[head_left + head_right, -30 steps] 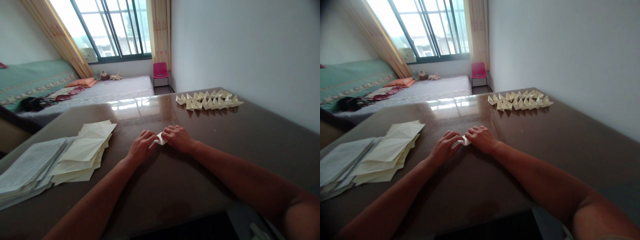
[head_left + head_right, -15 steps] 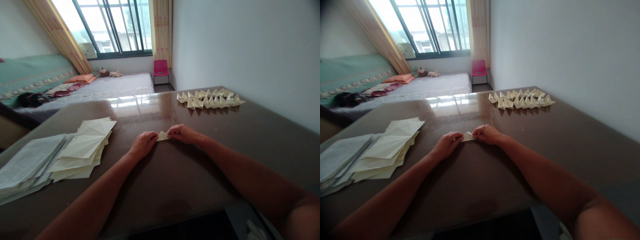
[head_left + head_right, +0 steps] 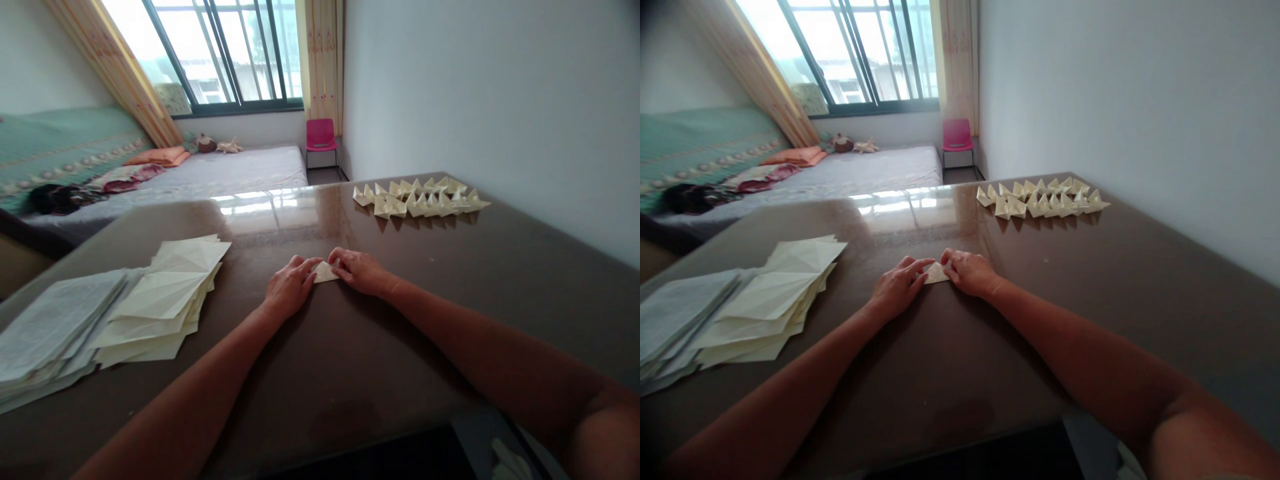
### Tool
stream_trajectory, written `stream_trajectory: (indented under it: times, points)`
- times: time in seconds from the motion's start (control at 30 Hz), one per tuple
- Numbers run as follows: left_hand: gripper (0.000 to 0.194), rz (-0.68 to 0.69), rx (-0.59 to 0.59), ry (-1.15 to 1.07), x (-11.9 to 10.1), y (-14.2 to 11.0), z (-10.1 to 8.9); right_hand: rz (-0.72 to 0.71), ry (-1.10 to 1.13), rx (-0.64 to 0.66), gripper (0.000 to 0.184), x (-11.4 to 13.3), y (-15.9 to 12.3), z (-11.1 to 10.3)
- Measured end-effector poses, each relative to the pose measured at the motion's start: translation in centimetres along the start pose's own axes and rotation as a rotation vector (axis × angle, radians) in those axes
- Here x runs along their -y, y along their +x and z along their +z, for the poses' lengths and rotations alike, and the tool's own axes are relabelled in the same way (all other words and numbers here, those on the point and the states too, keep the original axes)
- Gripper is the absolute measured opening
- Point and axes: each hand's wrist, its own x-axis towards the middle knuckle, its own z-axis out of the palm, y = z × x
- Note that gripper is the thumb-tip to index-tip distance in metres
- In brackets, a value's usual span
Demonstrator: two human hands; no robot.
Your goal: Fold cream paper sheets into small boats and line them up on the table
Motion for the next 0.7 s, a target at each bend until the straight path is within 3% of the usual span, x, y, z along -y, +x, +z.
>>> stream_trajectory:
  times: [0.17,0.37,0.7]
  points:
    - [0.036,0.067,0.031,0.102,-0.5,-0.4,-0.5,-0.065,-0.219,0.036,0.027,1.1,-0.6,-0.9]
    - [0.038,0.183,0.075,0.25,-1.3,-1.0,-1.3,-0.238,-0.469,0.107,0.033,2.6,-1.6,-1.7]
    - [0.032,0.174,0.178,0.38,-2.4,-2.1,-3.0,-0.186,-0.586,0.201,0.03,4.6,-3.4,-2.2]
